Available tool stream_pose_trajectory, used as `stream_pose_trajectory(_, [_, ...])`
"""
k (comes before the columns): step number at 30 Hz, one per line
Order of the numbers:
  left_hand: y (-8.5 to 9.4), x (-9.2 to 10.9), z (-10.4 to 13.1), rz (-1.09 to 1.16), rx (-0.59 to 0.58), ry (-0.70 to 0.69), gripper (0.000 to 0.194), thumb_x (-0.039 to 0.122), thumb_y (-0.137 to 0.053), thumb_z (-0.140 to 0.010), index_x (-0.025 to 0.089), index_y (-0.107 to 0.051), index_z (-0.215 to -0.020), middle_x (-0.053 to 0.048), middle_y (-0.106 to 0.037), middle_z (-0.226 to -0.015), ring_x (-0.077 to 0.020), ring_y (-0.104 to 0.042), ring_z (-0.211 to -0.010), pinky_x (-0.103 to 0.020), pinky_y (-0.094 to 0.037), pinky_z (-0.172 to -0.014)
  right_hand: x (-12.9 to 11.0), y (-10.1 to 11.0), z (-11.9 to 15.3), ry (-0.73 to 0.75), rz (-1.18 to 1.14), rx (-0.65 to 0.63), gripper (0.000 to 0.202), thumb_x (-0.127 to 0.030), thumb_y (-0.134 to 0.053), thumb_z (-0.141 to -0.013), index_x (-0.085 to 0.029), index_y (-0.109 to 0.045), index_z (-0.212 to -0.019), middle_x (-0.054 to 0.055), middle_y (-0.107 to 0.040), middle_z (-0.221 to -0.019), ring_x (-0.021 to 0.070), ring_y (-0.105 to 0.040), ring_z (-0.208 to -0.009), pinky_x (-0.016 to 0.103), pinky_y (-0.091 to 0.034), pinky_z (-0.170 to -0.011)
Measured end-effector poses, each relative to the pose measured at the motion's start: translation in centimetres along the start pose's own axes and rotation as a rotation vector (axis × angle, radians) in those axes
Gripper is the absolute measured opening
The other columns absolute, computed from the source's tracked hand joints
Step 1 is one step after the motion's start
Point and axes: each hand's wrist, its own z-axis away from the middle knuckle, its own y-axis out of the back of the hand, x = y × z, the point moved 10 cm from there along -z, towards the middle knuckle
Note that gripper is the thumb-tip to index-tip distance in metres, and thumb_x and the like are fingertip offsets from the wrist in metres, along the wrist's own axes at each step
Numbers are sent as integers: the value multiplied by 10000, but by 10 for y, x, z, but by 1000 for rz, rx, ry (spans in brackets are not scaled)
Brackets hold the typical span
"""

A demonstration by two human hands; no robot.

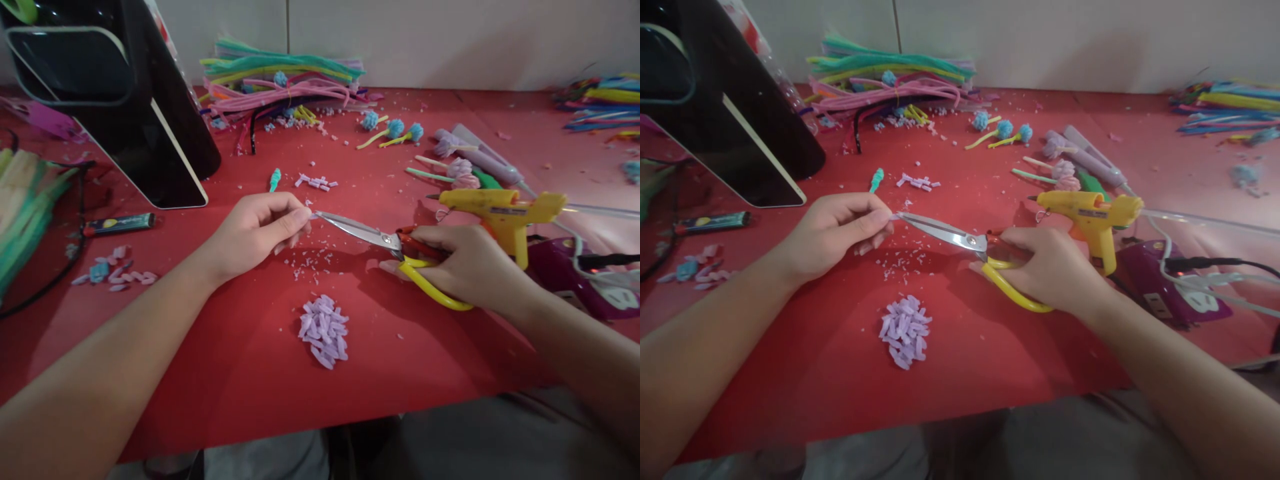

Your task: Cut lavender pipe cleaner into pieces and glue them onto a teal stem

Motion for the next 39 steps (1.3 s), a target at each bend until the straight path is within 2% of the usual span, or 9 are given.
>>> stream_pose_trajectory(4, [0, 0, 0, -4, 7, 4, 252, 331, -571, -939, 176, -604, -743, 6, -581, -601, -70, -473, -486, -192, -364, -453, 1, -1, 0, 6, 17, -7, 540, -692, -706, -747, -217, -472, -641, -22, -352, -589, 129, -316, -588, 293, -260, -521])
stream_pose_trajectory(7, [2, -1, 0, -4, 22, -2, 254, 335, -569, -942, 178, -601, -745, 4, -592, -606, -66, -463, -471, -192, -363, -443, 3, 1, -1, -10, 16, 13, 582, -713, -726, -716, -209, -447, -628, -30, -322, -599, 121, -295, -597, 285, -254, -521])
stream_pose_trajectory(11, [3, -3, -1, -7, 26, -12, 251, 349, -576, -940, 179, -613, -759, -2, -613, -619, -67, -471, -466, -195, -366, -437, 8, -3, -1, -72, -25, -40, 631, -751, -749, -659, -206, -430, -633, -45, -280, -627, 107, -268, -599, 269, -226, -505])
stream_pose_trajectory(27, [3, -1, -1, -33, 23, -12, 247, 344, -586, -933, 174, -631, -759, -2, -639, -626, -65, -468, -463, -197, -377, -447, 7, -4, -3, -58, -14, -46, 656, -819, -712, -632, -205, -477, -638, -42, -332, -606, 113, -305, -596, 260, -265, -511])
stream_pose_trajectory(35, [3, -2, -1, -41, 26, -9, 272, 373, -584, -936, 179, -626, -749, -7, -656, -643, -69, -482, -468, -205, -385, -453, 5, -1, -4, -55, 26, -14, 702, -876, -653, -620, -205, -449, -600, -42, -307, -585, 111, -291, -578, 266, -245, -505])
stream_pose_trajectory(39, [5, -4, -2, -46, 51, -7, 267, 382, -586, -932, 185, -631, -758, -14, -678, -663, -80, -498, -480, -221, -402, -471, 4, 1, -3, -51, 19, -9, 713, -859, -666, -630, -210, -375, -584, -47, -277, -584, 104, -271, -573, 266, -220, -501])
